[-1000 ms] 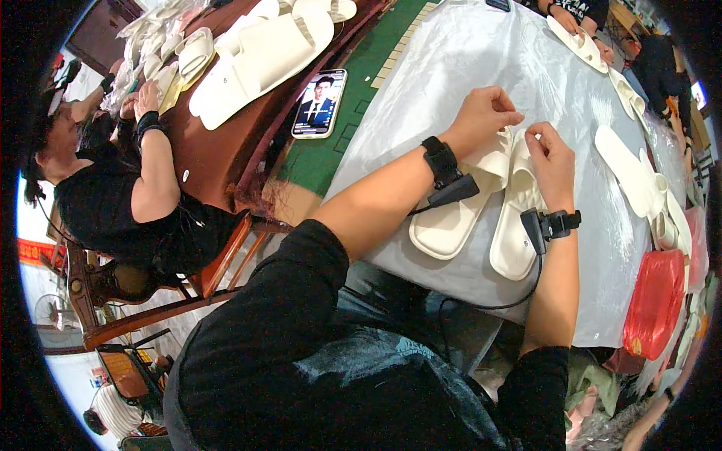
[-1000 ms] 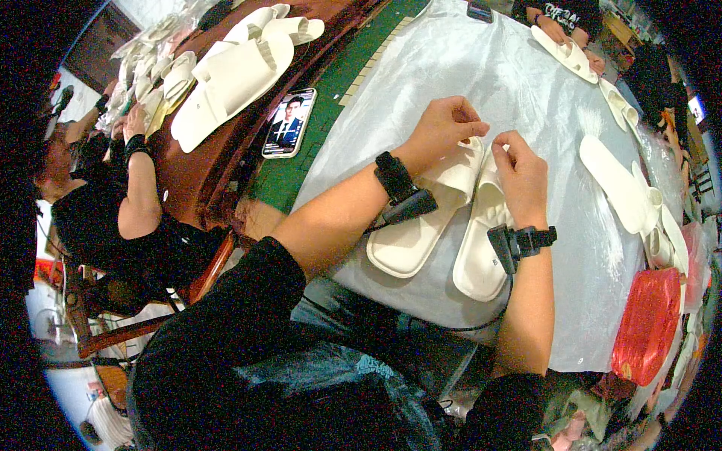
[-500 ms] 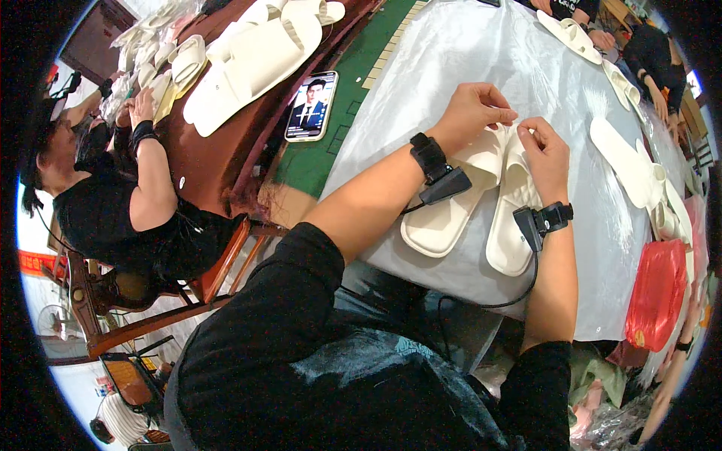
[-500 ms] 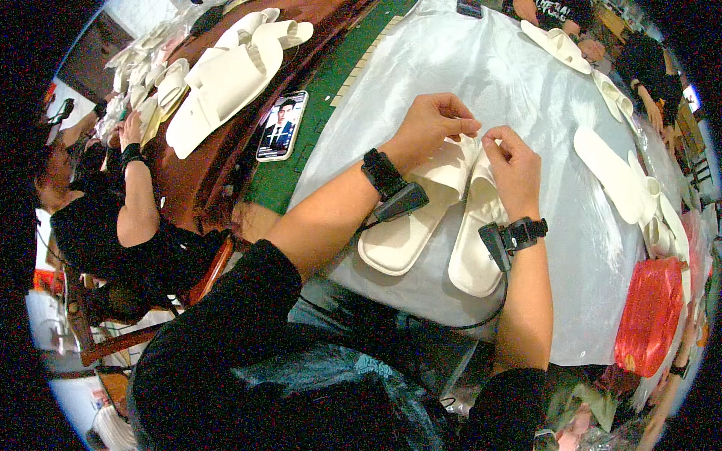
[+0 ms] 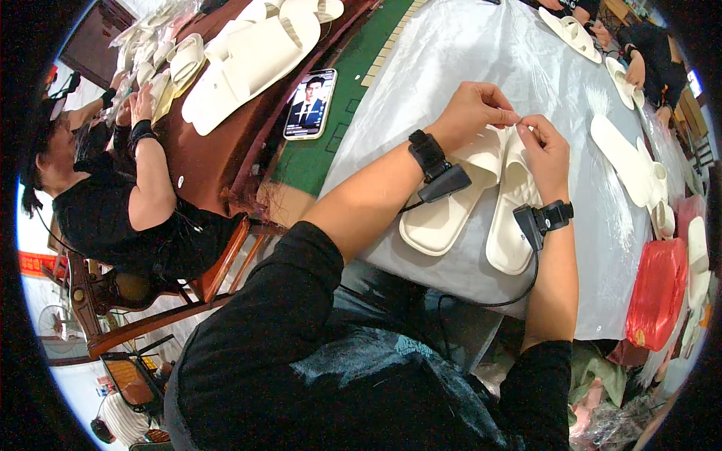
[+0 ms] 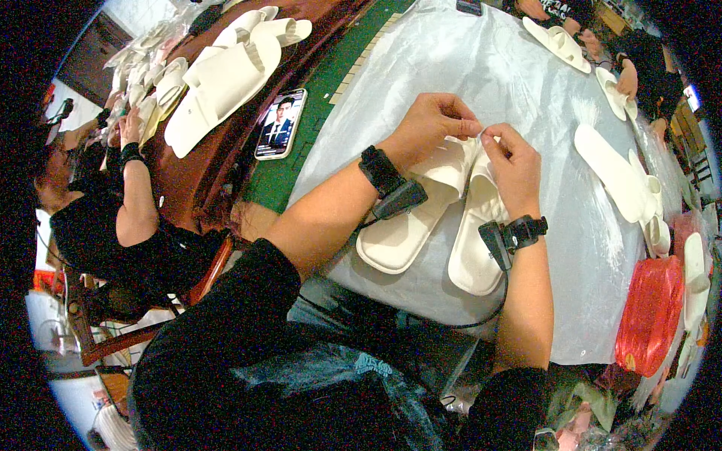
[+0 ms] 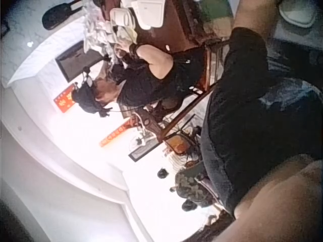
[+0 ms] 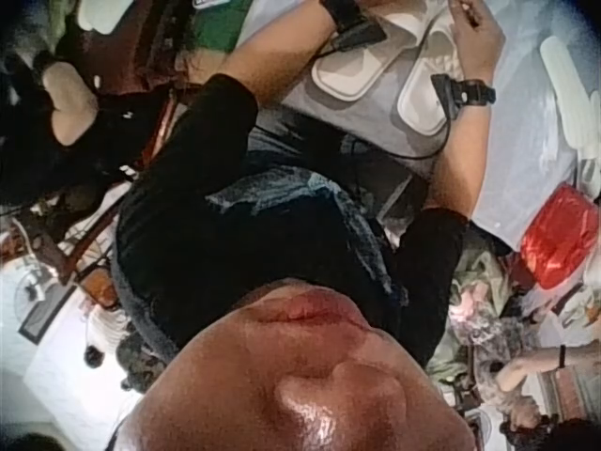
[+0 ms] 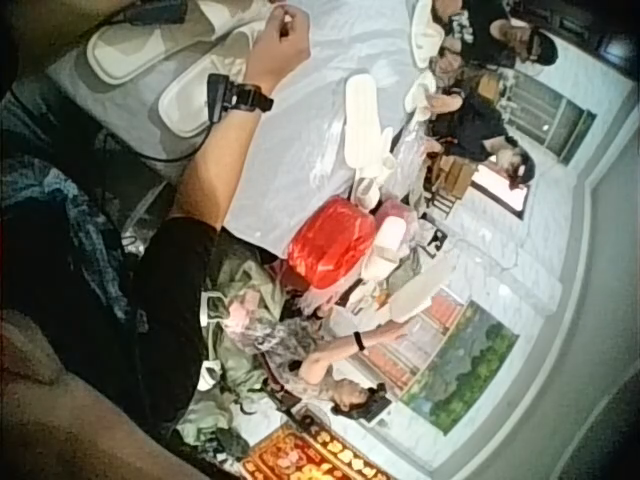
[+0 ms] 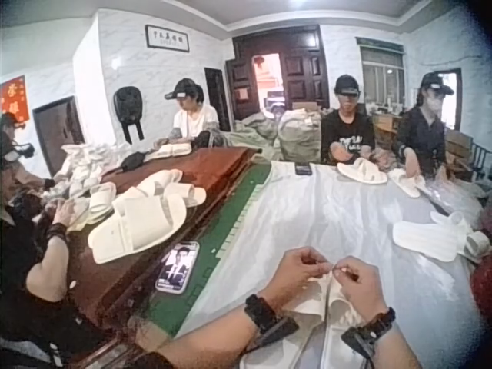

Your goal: Inspecting and matching components for white and pink slippers in a manufacturing workshop.

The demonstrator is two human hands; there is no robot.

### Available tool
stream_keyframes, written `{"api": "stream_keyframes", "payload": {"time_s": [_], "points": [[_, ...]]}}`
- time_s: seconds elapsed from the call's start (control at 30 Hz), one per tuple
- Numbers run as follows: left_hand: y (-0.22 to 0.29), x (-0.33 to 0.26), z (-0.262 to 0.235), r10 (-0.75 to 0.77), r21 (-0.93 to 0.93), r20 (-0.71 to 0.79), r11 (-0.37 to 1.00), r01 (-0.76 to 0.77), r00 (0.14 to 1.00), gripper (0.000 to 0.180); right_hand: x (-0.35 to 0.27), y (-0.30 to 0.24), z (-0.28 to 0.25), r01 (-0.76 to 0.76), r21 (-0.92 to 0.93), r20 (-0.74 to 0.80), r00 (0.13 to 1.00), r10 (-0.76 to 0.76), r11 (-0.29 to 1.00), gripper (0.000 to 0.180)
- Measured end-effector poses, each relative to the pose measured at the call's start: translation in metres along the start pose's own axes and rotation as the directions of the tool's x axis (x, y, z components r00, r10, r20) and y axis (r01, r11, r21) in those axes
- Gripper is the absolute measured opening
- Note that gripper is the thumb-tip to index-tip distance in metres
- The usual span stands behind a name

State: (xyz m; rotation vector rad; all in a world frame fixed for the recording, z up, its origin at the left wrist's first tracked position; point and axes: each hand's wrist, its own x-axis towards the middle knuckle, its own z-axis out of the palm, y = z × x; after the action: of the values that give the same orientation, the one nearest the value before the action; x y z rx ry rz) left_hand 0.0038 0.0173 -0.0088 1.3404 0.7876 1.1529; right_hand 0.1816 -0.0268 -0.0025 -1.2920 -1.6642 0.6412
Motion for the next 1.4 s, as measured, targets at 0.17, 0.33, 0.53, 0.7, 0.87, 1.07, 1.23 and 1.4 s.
{"api": "stream_keyframes", "payload": {"time_s": [0.17,0.33,0.53,0.7,0.87,1.07,1.23,1.4], "points": [[-0.001,0.000,-0.001,0.020,0.006,0.058,1.000,-0.020,0.998,0.015,-0.001,-0.001,0.000,-0.018,0.012,0.009,1.000,0.018,1.000,0.008],[-0.005,0.003,-0.002,0.022,-0.080,-0.024,0.997,-0.024,0.999,0.014,-0.001,-0.001,-0.001,-0.011,0.016,0.008,1.000,0.010,1.000,0.008],[-0.009,0.005,-0.004,0.020,-0.045,0.045,0.999,-0.018,0.999,0.015,0.000,0.003,0.002,-0.026,0.043,0.007,1.000,0.026,0.999,0.008],[-0.009,0.005,-0.004,0.030,-0.085,0.043,0.996,-0.026,0.999,0.014,0.001,0.008,0.003,0.037,0.056,-0.015,0.999,-0.036,0.998,0.008],[-0.008,0.004,-0.004,0.012,-0.109,0.018,0.994,-0.010,1.000,0.014,0.002,0.011,0.003,0.039,0.081,-0.015,0.999,-0.038,0.996,0.008],[-0.006,0.004,-0.003,0.015,-0.079,0.076,0.997,-0.009,0.997,0.013,0.002,0.011,0.002,0.031,0.105,-0.008,0.999,-0.031,0.994,0.008],[-0.006,0.004,-0.003,0.019,-0.060,0.100,0.998,-0.013,0.995,0.014,0.002,0.008,0.002,0.035,0.093,-0.003,0.999,-0.035,0.995,0.007],[-0.006,0.004,-0.002,0.011,-0.019,0.113,1.000,-0.009,0.994,0.013,0.001,0.006,-0.001,0.018,0.037,0.022,1.000,-0.019,0.999,0.008]]}}
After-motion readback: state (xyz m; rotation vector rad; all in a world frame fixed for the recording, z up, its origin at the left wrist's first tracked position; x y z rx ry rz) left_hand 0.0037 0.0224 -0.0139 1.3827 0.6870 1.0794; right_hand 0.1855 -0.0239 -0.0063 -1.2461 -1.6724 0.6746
